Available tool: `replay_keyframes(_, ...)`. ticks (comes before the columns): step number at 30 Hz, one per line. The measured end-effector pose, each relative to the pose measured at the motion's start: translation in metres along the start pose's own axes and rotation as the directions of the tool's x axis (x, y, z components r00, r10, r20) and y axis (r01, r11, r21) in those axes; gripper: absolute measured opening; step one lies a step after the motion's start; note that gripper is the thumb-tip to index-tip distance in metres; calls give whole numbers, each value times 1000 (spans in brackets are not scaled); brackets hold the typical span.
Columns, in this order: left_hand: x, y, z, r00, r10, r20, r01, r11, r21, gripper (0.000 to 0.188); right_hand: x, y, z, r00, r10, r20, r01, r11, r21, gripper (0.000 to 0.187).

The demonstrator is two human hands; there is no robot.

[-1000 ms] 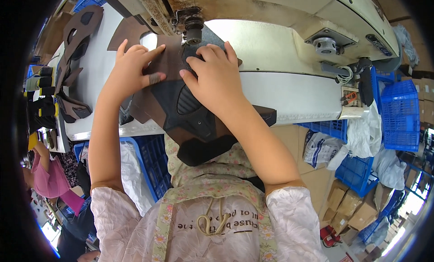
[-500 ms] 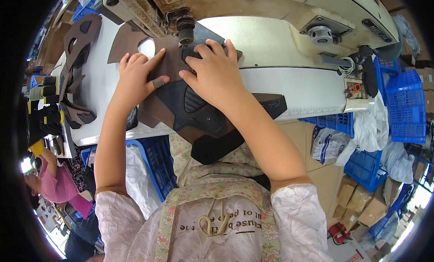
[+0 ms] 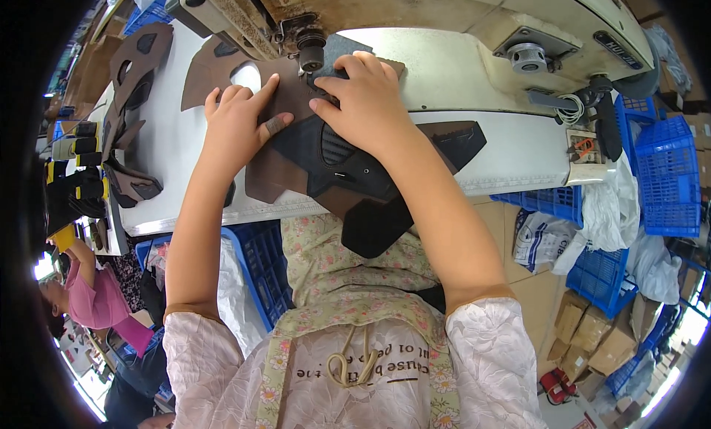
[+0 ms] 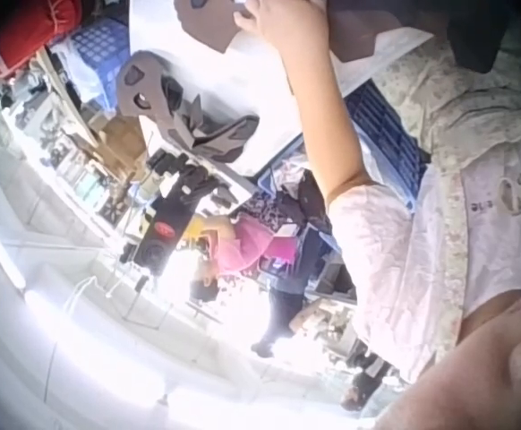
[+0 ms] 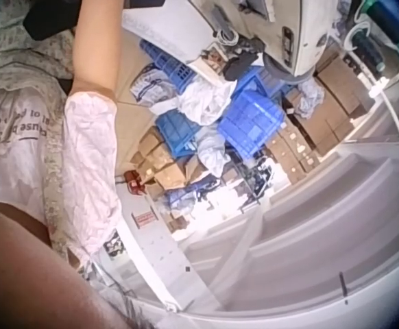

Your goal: Operating an industrial sewing machine to stitch together brown and black shoe upper components.

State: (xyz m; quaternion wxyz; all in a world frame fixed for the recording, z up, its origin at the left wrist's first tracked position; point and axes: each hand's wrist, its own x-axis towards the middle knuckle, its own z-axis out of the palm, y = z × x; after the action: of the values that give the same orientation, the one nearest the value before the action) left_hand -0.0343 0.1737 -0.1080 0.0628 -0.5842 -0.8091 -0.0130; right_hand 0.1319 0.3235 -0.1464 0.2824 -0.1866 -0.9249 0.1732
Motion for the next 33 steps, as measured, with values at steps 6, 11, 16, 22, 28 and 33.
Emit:
replay_keyframes(6, 5, -4, 6, 999, -2, -42, 3, 999, 41, 63, 7, 7, 1, 999, -27, 38, 25, 998, 54, 35)
replay_keyframes(11, 13, -6, 8, 1000, -21, -9, 21, 999, 50, 62, 12, 16, 8, 997, 27, 67, -32, 997, 68, 36)
replay_keyframes(16, 19, -10, 12, 999, -30, -24, 32, 996, 84, 61, 15, 17, 12, 998, 27, 60, -30, 998, 50, 35)
replay_keyframes(22, 21, -14, 15, 999, -27, -37, 28, 999, 28, 61, 20, 18, 12, 998, 12, 67, -15, 999, 51, 32)
replay_keyframes(28, 20, -11, 16, 996, -16, -82, 17, 1000, 12, 57, 19, 15, 7, 997, 30, 72, -34, 998, 56, 31)
replay_keyframes(33, 21, -10, 27, 982, -68, -176, 63, 998, -30, 48, 26, 13, -11, 982, 69, 178, -96, 985, 146, 32)
